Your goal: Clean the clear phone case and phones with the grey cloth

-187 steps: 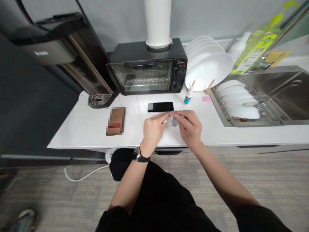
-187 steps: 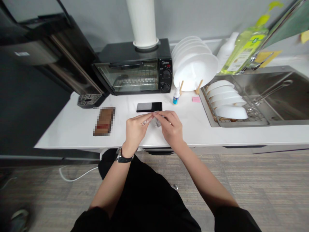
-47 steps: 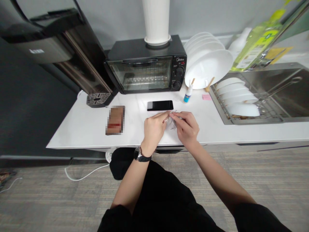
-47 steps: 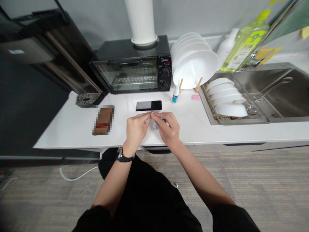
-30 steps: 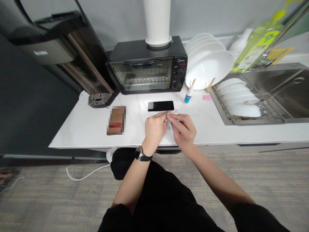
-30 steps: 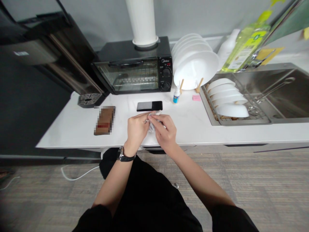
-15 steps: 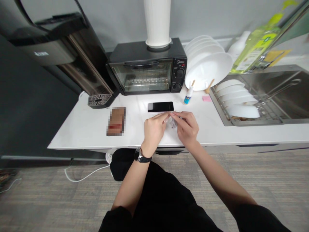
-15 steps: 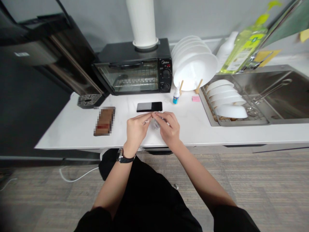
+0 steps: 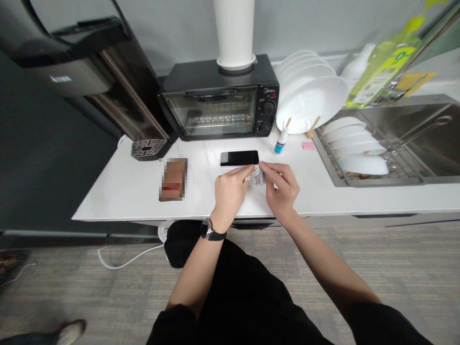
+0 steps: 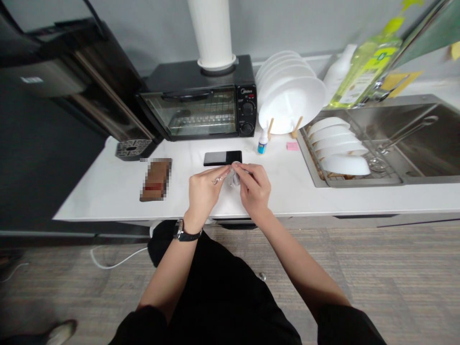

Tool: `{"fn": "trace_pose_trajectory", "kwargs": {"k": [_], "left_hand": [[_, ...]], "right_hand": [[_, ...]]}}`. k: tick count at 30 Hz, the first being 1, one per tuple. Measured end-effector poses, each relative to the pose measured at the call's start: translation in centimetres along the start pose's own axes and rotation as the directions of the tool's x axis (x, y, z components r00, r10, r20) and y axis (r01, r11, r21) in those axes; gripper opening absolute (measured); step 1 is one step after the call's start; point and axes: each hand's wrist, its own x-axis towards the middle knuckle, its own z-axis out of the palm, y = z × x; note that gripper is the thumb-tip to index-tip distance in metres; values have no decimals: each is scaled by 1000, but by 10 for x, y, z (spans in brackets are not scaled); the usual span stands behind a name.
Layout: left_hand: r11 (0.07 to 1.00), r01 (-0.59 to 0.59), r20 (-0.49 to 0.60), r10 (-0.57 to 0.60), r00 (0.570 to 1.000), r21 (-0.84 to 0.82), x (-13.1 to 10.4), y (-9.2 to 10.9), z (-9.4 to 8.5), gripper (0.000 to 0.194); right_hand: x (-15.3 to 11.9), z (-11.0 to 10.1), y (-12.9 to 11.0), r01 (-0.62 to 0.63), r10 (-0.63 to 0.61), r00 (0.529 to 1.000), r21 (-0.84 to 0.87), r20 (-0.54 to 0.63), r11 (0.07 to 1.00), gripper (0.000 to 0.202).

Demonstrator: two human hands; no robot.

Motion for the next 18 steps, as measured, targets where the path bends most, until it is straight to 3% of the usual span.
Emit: {"fn": "trace_pose_trajectory", "kwargs": {"k": [4, 7, 10, 15, 18], "left_hand": [[1000, 16, -5, -16, 1000, -10, 1, -1, 2, 39], [999, 12, -17, -13, 1000, -33, 0, -3, 3, 42], [999, -10, -22, 9, 1000, -51, -1, -4, 2, 40], [999, -12, -23, 11, 1000, -34, 0, -2, 0, 39], [1000, 1, -2, -1, 1000, -12, -1, 1, -2, 33]], "right_hand": [[-7, 5, -20, 36, -39, 996, 32, 79, 999, 45], [-8, 9, -31, 166, -167, 986, 58, 17, 984, 56], [-7, 10, -33, 229, -229, 973, 73, -8, 971, 55], [-4, 6, -17, 130, -128, 989, -20, 77, 991, 35], [-2, 3, -2, 66, -62, 995, -50, 78, 997, 34]]}}
